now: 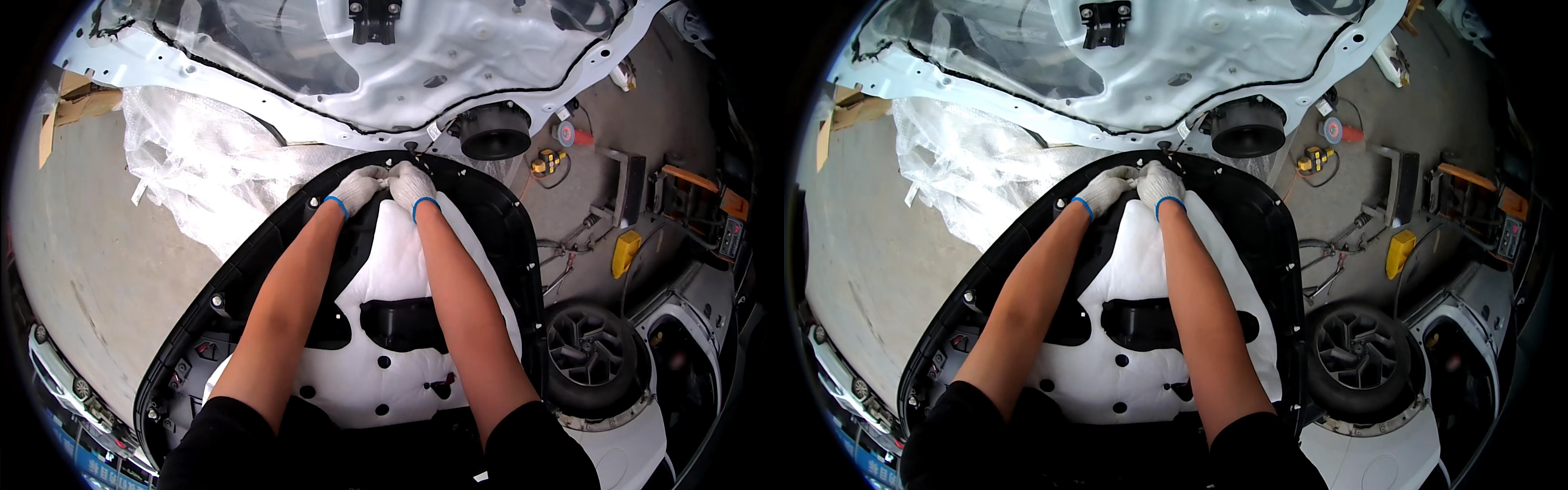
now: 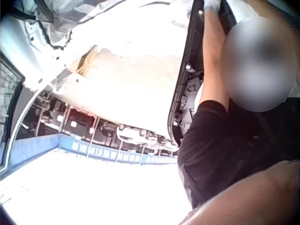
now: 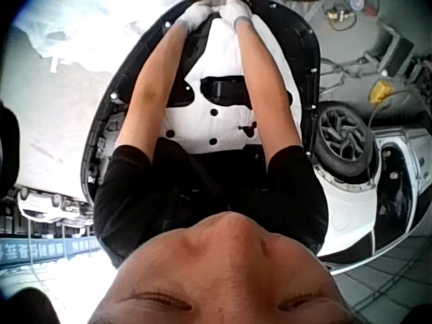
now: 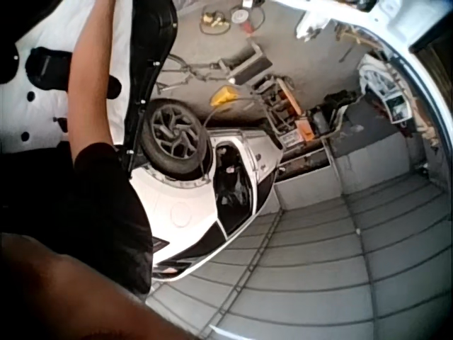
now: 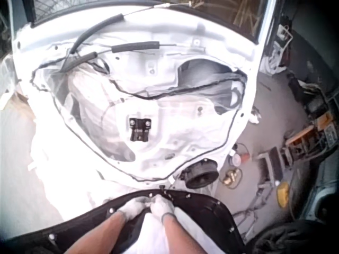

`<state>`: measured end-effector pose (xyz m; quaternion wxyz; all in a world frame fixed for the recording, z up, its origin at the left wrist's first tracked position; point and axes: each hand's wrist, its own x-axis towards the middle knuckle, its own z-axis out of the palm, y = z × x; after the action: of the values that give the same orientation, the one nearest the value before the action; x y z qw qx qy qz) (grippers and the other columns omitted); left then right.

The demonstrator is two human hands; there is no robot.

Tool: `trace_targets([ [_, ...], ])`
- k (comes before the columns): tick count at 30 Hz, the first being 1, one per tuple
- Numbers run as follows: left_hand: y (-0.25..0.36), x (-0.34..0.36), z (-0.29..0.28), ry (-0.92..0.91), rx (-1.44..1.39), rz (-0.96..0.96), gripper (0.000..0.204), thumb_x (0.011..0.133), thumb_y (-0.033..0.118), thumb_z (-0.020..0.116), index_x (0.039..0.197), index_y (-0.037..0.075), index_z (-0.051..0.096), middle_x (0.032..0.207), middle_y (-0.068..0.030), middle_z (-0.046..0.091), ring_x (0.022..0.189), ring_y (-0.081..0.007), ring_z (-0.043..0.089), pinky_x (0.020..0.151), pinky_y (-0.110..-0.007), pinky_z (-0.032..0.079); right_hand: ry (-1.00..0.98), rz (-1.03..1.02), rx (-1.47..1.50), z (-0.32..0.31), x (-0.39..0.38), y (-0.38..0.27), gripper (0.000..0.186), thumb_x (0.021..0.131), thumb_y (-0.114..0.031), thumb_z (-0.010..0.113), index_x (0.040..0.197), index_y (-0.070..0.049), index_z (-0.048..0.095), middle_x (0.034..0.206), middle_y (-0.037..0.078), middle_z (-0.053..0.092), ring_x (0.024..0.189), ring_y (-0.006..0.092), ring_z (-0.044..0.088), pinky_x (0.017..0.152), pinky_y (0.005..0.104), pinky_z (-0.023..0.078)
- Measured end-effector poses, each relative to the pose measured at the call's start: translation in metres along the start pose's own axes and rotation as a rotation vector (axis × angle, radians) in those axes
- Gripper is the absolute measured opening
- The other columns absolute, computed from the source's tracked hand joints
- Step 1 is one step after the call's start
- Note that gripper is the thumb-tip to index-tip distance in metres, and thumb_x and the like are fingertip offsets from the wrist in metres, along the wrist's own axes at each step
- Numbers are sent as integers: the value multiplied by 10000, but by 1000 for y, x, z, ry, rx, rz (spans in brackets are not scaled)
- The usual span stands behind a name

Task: The person installs a car door panel by first aligning and securing the internal trim with both hands, then connecting wiring harnesses, and finally snapping the door panel into place on the vehicle door.

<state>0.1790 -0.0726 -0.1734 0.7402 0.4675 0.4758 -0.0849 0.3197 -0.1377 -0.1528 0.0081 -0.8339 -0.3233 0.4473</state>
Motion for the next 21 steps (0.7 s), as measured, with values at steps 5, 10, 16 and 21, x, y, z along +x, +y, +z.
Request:
trace_targets([
  [5,-4,2,1,87,81,41,348,958,241,704,1220,12,699,1120,-123,738,1061,-204,651,963,-318,489,64,-2,-47,3,-7,-4,302,946,-298,599,1151,-101,699,1189,182,723,1159,343,674,998,459,516],
  [10,10,-12,4,101,165,7,373,958,286,703,1221,22,701,1130,-140,738,1073,-233,657,969,-339,484,49,58,-128,11,-5,0,322,939,-276,599,1201,-130,715,1231,163,713,1172,341,666,1007,457,517],
  [16,2,-8,1,115,213,23,334,962,295,693,1168,34,713,1113,-133,741,1055,-241,660,957,-362,486,-12,106,-127,10,12,-1,293,936,-247,595,1123,-80,746,1175,203,725,1122,371,693,957,484,549],
  [21,8,-14,-9,95,196,-22,316,978,303,684,1163,48,711,1101,-91,726,1042,-182,636,972,-311,474,-41,28,-131,17,23,-2,272,938,-225,577,1110,-98,744,1169,199,725,1112,388,690,948,495,552],
])
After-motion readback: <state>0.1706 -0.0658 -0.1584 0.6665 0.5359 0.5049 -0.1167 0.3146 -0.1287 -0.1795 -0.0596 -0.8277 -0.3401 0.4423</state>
